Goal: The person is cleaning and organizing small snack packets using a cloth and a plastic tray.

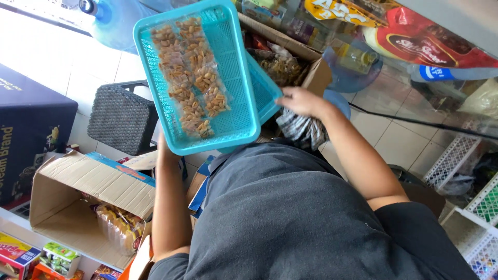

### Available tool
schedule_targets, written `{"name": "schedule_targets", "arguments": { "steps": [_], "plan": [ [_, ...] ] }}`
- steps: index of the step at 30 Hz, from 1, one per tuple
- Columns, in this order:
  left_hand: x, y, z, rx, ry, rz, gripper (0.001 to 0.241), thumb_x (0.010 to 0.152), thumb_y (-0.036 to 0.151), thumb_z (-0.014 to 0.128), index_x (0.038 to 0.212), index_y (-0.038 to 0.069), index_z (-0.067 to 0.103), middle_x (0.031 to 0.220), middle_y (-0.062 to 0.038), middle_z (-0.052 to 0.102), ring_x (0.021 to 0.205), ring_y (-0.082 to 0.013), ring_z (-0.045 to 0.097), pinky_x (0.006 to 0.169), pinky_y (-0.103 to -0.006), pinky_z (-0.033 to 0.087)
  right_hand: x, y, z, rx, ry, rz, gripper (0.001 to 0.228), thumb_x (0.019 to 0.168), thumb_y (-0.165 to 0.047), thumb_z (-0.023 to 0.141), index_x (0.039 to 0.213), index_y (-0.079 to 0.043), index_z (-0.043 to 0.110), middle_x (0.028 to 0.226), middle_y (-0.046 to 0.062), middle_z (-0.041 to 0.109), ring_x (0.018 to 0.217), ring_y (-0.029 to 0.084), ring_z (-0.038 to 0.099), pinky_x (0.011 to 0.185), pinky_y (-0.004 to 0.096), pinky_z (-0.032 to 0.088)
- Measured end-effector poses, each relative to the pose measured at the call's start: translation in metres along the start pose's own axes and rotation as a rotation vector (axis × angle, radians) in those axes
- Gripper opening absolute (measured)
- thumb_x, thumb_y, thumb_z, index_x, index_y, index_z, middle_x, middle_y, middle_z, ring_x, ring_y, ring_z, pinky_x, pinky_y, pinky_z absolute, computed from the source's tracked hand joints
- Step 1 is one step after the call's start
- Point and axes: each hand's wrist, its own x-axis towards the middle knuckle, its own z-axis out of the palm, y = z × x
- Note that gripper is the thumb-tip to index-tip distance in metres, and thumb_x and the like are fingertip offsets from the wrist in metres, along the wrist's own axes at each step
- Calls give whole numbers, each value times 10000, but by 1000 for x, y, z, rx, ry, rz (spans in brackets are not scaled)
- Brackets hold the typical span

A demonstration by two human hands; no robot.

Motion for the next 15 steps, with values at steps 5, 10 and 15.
{"name": "schedule_targets", "arguments": {
  "steps": [5, 10, 15],
  "plan": [
    [78, -106, -93, -345, -138, -103, 679, 994, 495, 551, 1546, 114, 441, 1518, -111, 525, 1319, -308, 536, 1091, -474, 466, -36, -23, 44, 4, -153, 98, 468, 991, -465, 511, 1364, -198, 606, 1227, 135, 720, 1127, 301, 683, 1013, 473, 519],
    [-2, -3, -14, -433, -310, -154, 623, 1038, 439, 543, 1534, 69, 475, 1539, -135, 523, 1362, -329, 528, 1134, -497, 468, -48, -38, 66, -185, -83, -67, 505, 992, -507, 556, 1277, -102, 657, 1179, 175, 741, 1058, 314, 715, 955, 452, 555],
    [23, -33, -72, -332, -209, -125, 583, 1086, 372, 561, 1565, 51, 475, 1503, -151, 518, 1306, -325, 512, 1101, -501, 450, -55, -64, 66, -272, -164, -31, 519, 980, -524, 533, 1293, -124, 639, 1103, 168, 765, 978, 310, 751, 927, 453, 574]
  ]
}}
